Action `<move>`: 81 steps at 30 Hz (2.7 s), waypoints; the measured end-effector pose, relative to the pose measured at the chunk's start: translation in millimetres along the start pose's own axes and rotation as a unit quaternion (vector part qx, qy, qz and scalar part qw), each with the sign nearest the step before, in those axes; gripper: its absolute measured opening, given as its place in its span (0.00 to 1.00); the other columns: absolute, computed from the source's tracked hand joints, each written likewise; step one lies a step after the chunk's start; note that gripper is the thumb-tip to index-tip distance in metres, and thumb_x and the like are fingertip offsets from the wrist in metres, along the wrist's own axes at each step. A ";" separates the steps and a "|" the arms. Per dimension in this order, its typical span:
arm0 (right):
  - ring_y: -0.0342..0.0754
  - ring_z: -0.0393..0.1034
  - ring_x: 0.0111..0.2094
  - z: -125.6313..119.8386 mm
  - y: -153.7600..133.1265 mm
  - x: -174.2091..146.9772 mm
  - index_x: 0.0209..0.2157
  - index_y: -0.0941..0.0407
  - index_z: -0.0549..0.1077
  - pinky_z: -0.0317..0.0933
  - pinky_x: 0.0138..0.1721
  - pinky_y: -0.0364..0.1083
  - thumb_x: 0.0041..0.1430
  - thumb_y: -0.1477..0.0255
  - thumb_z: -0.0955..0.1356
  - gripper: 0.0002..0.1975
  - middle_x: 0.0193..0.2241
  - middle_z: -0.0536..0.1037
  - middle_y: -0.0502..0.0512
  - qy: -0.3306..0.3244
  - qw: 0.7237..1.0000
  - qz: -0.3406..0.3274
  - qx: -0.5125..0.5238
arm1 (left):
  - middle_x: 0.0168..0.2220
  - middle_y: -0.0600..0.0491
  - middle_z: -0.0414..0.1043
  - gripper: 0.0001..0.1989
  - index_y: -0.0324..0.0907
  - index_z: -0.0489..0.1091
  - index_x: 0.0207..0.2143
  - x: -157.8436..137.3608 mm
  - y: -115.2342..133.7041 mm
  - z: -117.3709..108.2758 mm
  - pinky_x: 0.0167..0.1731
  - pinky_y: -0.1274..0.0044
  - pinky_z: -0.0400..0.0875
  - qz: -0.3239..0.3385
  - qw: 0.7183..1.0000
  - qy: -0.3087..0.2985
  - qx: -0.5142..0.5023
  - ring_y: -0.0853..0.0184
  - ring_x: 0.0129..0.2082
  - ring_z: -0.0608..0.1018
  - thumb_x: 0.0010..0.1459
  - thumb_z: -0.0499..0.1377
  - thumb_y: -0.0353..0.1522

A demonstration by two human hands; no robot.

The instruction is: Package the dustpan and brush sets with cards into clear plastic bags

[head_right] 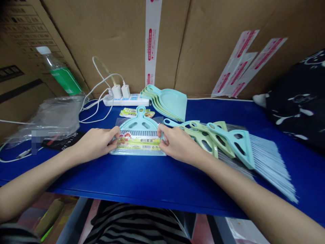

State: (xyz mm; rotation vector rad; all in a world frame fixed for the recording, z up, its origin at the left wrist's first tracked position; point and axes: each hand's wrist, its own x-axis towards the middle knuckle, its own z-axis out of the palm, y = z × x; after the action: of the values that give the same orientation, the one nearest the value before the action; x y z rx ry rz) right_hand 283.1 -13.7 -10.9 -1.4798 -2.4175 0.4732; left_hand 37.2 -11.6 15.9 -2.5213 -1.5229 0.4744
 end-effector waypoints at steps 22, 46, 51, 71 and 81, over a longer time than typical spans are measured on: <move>0.44 0.59 0.17 -2.4 -9.2 -0.2 0.28 0.52 0.57 0.47 0.23 0.43 0.51 0.77 0.60 0.06 0.13 0.65 0.43 -0.014 0.997 0.037 -0.074 | 0.30 0.50 0.77 0.08 0.40 0.66 0.39 -1.3 0.9 1.2 0.22 0.75 0.58 0.015 1.000 0.003 0.015 0.61 0.29 0.79 0.62 0.48 0.29; 0.44 0.60 0.17 -2.9 -6.1 -2.7 0.28 0.53 0.60 0.45 0.23 0.44 0.51 0.78 0.60 0.05 0.14 0.65 0.44 -0.018 0.997 -0.002 -0.080 | 0.31 0.50 0.76 0.08 0.39 0.66 0.39 -0.1 -1.1 1.3 0.24 0.76 0.61 0.032 0.999 0.017 0.009 0.63 0.29 0.78 0.61 0.49 0.28; 0.44 0.59 0.16 -2.6 -4.8 -1.3 0.28 0.52 0.58 0.44 0.22 0.44 0.52 0.77 0.59 0.05 0.13 0.66 0.45 -0.025 0.996 0.010 -0.088 | 0.32 0.48 0.77 0.09 0.39 0.66 0.40 -0.7 0.0 -0.1 0.24 0.75 0.63 0.037 0.999 0.012 0.024 0.62 0.29 0.79 0.61 0.47 0.28; 0.44 0.58 0.15 -3.4 -2.6 -1.9 0.28 0.52 0.57 0.45 0.22 0.44 0.52 0.75 0.58 0.04 0.13 0.66 0.45 -0.022 0.996 -0.010 -0.080 | 0.31 0.47 0.77 0.11 0.39 0.66 0.41 -1.7 1.8 1.6 0.24 0.75 0.64 0.033 0.999 0.015 0.036 0.62 0.29 0.79 0.62 0.46 0.28; 0.45 0.58 0.17 -4.7 -5.2 -1.2 0.29 0.52 0.55 0.46 0.24 0.45 0.54 0.76 0.58 0.05 0.13 0.66 0.45 -0.048 0.995 0.014 -0.091 | 0.33 0.47 0.76 0.11 0.38 0.65 0.42 -1.6 2.3 2.0 0.26 0.75 0.66 0.033 0.999 0.006 0.039 0.61 0.30 0.79 0.62 0.45 0.28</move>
State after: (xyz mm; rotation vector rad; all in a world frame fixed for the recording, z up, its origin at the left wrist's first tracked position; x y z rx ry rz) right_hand 281.2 -16.4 -4.6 -1.5999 -2.5776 0.3466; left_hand 37.7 -14.2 13.6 -2.5175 -1.3924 0.5157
